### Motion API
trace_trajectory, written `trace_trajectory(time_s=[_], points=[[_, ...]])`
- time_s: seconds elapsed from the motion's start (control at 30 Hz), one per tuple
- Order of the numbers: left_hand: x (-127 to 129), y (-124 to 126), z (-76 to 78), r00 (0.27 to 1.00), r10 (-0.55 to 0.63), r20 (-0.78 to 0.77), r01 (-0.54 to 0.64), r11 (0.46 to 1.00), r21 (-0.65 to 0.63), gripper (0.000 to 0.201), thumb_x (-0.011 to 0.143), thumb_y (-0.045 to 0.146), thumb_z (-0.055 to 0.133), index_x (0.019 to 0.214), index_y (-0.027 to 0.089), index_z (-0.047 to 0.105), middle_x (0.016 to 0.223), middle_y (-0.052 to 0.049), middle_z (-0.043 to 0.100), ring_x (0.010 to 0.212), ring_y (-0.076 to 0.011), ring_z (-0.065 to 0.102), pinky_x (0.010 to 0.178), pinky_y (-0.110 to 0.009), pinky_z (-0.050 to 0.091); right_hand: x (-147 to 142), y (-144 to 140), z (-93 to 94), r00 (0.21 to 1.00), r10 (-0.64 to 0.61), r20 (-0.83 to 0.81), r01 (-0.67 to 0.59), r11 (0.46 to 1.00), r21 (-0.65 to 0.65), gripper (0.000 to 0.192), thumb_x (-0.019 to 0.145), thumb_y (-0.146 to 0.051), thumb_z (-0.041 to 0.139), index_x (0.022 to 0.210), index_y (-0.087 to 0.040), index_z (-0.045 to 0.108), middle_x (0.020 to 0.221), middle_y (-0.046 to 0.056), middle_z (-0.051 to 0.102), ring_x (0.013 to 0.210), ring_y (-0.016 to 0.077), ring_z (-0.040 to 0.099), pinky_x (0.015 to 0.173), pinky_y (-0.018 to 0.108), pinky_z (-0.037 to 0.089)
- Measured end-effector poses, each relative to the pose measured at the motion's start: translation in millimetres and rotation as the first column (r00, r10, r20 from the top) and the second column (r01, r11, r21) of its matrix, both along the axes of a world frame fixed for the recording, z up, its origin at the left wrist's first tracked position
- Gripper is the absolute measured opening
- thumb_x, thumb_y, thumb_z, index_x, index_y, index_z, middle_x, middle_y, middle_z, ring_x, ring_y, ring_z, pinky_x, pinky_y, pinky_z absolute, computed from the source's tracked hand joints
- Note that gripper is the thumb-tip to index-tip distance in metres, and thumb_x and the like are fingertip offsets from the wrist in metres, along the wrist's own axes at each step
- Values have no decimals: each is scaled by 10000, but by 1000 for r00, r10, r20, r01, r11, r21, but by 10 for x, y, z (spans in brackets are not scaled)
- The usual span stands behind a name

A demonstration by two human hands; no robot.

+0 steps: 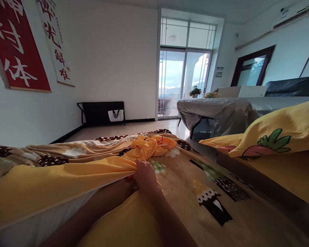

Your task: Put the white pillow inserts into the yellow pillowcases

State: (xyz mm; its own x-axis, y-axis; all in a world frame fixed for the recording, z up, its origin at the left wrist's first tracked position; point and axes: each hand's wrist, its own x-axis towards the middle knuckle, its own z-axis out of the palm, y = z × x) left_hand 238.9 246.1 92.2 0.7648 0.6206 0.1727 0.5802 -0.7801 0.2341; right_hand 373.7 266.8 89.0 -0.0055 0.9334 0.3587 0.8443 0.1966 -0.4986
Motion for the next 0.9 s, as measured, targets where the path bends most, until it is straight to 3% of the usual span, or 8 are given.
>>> trace_trajectory(time_s=[0.13,0.33,0.53,0.63,0.77,0.9], points=[[-15,-24,38,1000,20,-14,-20,1000,23,337,899,231,441,1184,251,619,1281,-55,598,1220,-234,518,1091,-416,358,-5,84,-75,981,66,-184,-60,998,36,162,640,-56,485,677,-180,583,676,23,631,657,137,527,575,219,273],[22,-34,86,997,75,-28,-75,997,-22,362,892,225,454,1215,279,608,1316,-54,571,1243,-251,498,1094,-445,346,-26,181,-163,925,125,-358,-95,990,101,230,593,-60,447,722,-176,598,688,8,644,654,135,534,574,201,316],[41,-14,30,999,50,4,-50,996,71,371,890,198,473,1225,298,596,1287,-51,593,1194,-253,544,1065,-453,388,0,171,-166,981,41,-188,-28,997,71,277,651,-104,464,845,-203,636,763,31,677,726,164,571,606,225,301],[22,-18,12,1000,26,-7,-25,995,92,428,891,140,446,1291,266,534,1368,-62,523,1257,-231,491,1093,-419,365,11,166,-161,992,15,-124,-7,997,71,307,666,-111,468,899,-211,641,820,46,693,778,181,587,626,239,290],[-16,-56,-10,999,31,-31,-25,983,184,454,905,136,409,1344,238,461,1400,-73,482,1315,-215,419,1137,-404,307,18,144,-130,991,29,-130,-22,998,51,324,656,-103,463,906,-212,640,833,43,692,796,182,587,639,239,295],[-33,-75,-64,995,52,-83,-29,965,262,440,892,134,435,1317,237,484,1362,-71,508,1292,-243,436,1124,-436,321,27,111,-79,988,36,-153,-30,999,46,345,657,-110,455,925,-217,644,856,44,695,804,183,587,658,237,311]])
